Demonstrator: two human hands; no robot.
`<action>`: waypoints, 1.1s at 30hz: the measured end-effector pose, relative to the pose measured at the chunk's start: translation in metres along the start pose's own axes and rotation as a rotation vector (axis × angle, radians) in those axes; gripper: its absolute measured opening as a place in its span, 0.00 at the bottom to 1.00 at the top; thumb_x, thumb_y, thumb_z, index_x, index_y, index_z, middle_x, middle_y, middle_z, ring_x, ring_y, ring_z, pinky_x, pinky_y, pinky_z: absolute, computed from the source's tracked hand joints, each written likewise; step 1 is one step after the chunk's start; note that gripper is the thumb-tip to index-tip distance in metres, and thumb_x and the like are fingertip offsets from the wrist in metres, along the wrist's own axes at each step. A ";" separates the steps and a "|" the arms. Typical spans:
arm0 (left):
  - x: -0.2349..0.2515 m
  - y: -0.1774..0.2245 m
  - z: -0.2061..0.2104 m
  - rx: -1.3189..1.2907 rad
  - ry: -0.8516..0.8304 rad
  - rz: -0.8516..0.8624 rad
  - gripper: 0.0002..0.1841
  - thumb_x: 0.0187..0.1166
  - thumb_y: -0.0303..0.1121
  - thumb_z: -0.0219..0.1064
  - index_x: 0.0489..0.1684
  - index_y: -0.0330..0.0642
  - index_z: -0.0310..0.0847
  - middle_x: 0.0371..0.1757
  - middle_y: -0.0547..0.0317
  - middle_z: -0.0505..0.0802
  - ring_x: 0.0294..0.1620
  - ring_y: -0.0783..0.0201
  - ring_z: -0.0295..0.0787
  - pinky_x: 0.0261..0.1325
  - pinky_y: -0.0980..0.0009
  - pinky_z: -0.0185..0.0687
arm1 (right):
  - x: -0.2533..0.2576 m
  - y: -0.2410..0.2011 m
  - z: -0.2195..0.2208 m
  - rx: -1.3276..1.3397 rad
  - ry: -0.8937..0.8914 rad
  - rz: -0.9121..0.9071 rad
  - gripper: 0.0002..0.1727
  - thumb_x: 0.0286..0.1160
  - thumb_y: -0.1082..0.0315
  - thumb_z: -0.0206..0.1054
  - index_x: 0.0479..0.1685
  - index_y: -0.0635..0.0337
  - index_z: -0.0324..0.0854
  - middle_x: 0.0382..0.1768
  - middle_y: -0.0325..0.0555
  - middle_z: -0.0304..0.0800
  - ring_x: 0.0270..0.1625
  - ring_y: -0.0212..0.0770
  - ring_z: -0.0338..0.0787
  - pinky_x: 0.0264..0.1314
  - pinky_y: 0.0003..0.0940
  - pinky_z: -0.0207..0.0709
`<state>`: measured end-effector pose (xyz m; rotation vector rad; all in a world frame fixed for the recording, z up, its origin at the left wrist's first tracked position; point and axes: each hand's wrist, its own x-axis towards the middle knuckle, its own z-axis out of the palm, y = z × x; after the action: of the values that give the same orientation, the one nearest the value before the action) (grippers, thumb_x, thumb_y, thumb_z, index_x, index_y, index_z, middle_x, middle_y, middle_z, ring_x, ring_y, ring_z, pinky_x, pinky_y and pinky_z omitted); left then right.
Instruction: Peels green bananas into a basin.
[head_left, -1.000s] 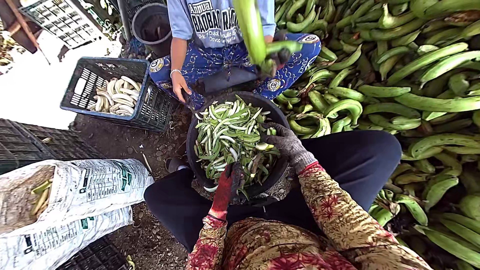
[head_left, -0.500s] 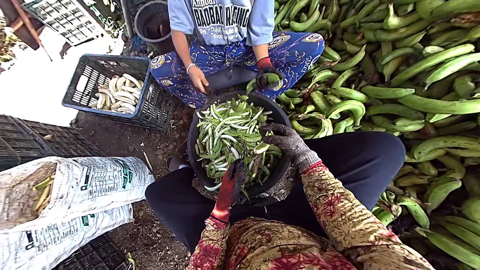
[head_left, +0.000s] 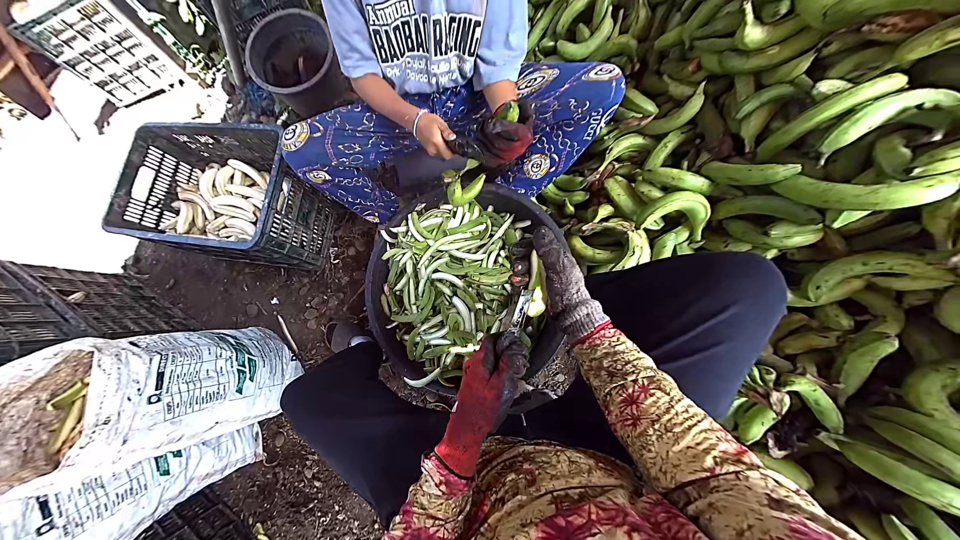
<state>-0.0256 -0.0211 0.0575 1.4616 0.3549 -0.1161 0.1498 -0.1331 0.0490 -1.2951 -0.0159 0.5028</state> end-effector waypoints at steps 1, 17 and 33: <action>-0.001 0.000 0.001 0.007 -0.005 -0.015 0.19 0.87 0.39 0.59 0.68 0.36 0.77 0.38 0.59 0.90 0.31 0.67 0.89 0.32 0.70 0.89 | -0.001 -0.002 0.000 -0.008 -0.003 0.001 0.33 0.88 0.34 0.41 0.52 0.49 0.83 0.25 0.33 0.83 0.23 0.30 0.83 0.26 0.28 0.82; 0.009 -0.013 0.009 0.499 0.108 -0.021 0.23 0.86 0.41 0.59 0.73 0.36 0.76 0.54 0.48 0.93 0.55 0.59 0.91 0.64 0.58 0.84 | -0.007 -0.001 0.017 0.131 0.021 0.116 0.36 0.86 0.29 0.37 0.51 0.45 0.82 0.24 0.33 0.80 0.22 0.30 0.80 0.25 0.28 0.80; 0.034 -0.018 -0.006 0.618 0.235 -0.034 0.28 0.86 0.36 0.56 0.80 0.24 0.68 0.70 0.33 0.86 0.75 0.46 0.81 0.82 0.52 0.69 | -0.023 0.026 0.047 0.173 -0.011 0.201 0.42 0.92 0.36 0.27 0.61 0.61 0.79 0.38 0.48 0.90 0.40 0.40 0.90 0.47 0.38 0.87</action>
<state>0.0003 -0.0130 0.0298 2.0889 0.5680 -0.0837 0.1072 -0.0939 0.0449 -1.1300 0.1464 0.6686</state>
